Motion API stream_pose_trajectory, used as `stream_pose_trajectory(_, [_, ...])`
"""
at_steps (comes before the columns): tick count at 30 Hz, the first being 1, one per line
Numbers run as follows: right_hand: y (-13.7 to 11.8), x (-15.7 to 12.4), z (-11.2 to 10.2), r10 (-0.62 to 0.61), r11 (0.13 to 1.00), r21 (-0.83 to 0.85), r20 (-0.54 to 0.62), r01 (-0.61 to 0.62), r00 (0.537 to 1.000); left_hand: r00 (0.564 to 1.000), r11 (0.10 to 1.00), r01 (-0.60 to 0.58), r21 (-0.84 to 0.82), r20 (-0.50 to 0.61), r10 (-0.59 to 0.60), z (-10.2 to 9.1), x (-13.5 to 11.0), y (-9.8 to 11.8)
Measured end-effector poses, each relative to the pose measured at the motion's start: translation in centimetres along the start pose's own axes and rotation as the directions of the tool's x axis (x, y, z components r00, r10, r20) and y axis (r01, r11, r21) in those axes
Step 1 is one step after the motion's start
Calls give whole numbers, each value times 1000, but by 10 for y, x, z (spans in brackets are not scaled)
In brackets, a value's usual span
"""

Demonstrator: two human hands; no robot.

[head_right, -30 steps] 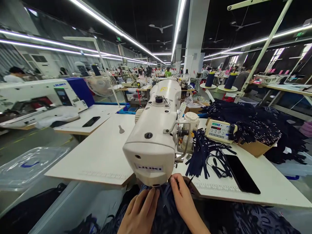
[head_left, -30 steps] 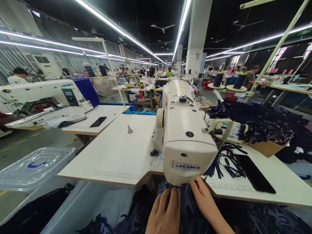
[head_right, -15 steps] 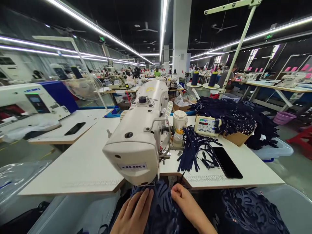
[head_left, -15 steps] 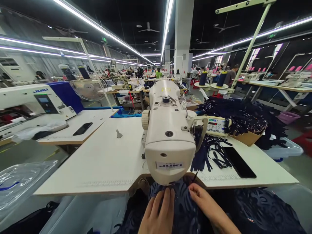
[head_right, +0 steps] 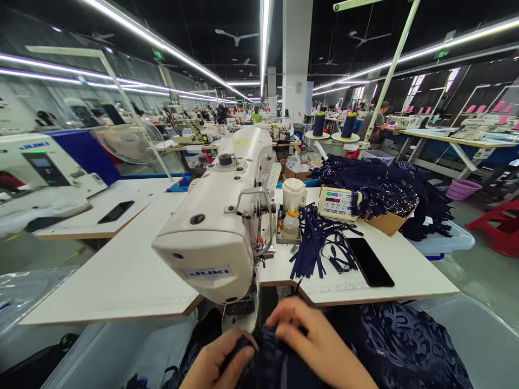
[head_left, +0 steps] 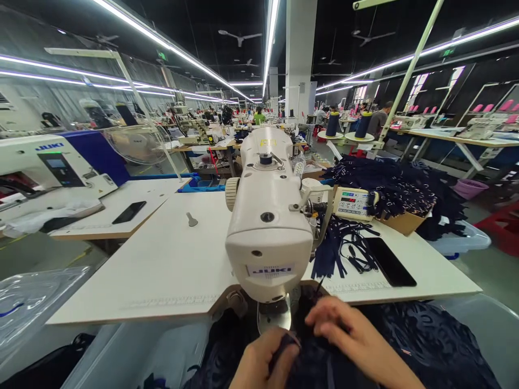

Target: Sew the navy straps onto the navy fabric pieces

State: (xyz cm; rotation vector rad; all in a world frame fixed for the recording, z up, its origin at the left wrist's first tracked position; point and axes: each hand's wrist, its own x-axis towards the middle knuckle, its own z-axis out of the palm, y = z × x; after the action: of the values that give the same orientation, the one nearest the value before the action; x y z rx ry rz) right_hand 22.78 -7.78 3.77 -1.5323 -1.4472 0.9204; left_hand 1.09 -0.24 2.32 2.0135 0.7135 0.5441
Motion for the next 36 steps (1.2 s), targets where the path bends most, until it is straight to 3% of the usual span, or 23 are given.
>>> stream_pose_trajectory(1, [16,13,-9,63,995,-66,-146,-74,987,997,999,-5,41,-71,8,-4,1,1])
stream_pose_trajectory(2, [35,26,-18,130,968,-163,-322,-190,938,991,995,-26,96,-127,38,-8,2,1])
stream_pose_trajectory(3, [55,40,-27,164,942,-201,-419,-267,893,983,985,-57,161,-161,83,-12,3,2])
stream_pose_trajectory(5, [91,64,-41,184,900,-244,-540,-361,822,968,935,-115,334,-175,182,-17,6,1])
stream_pose_trajectory(7, [117,80,-48,187,864,-269,-611,-424,769,950,831,-143,537,-162,268,-19,10,-2])
stream_pose_trajectory(11, [137,85,-54,175,858,-279,-631,-432,756,858,568,-180,803,-154,490,-17,17,-13])
stream_pose_trajectory(13, [138,80,-56,178,881,-251,-610,-401,772,814,507,-177,843,-165,557,-15,16,-18])
stream_pose_trajectory(17, [137,66,-62,222,924,-133,-577,-359,786,797,499,-263,825,-106,594,-10,9,-22])
stream_pose_trajectory(21, [130,56,-66,211,955,-30,-627,-294,750,745,485,-218,847,-177,643,-6,4,-19])
stream_pose_trajectory(24, [115,49,-65,233,971,122,-654,-204,719,766,471,-222,853,-147,626,-9,3,-11])
stream_pose_trajectory(27, [93,41,-49,300,934,343,-604,-98,739,789,507,-252,824,-128,601,-14,0,-3])
stream_pose_trajectory(30, [66,31,-16,339,847,530,-482,-39,808,832,572,-269,775,-113,544,-16,-3,2])
stream_pose_trajectory(34, [28,22,27,347,625,768,-116,-138,931,862,676,-313,667,-100,497,-17,-6,-1])
stream_pose_trajectory(36, [15,22,39,323,545,814,16,-200,946,871,720,-339,605,-87,483,-19,-6,-5])
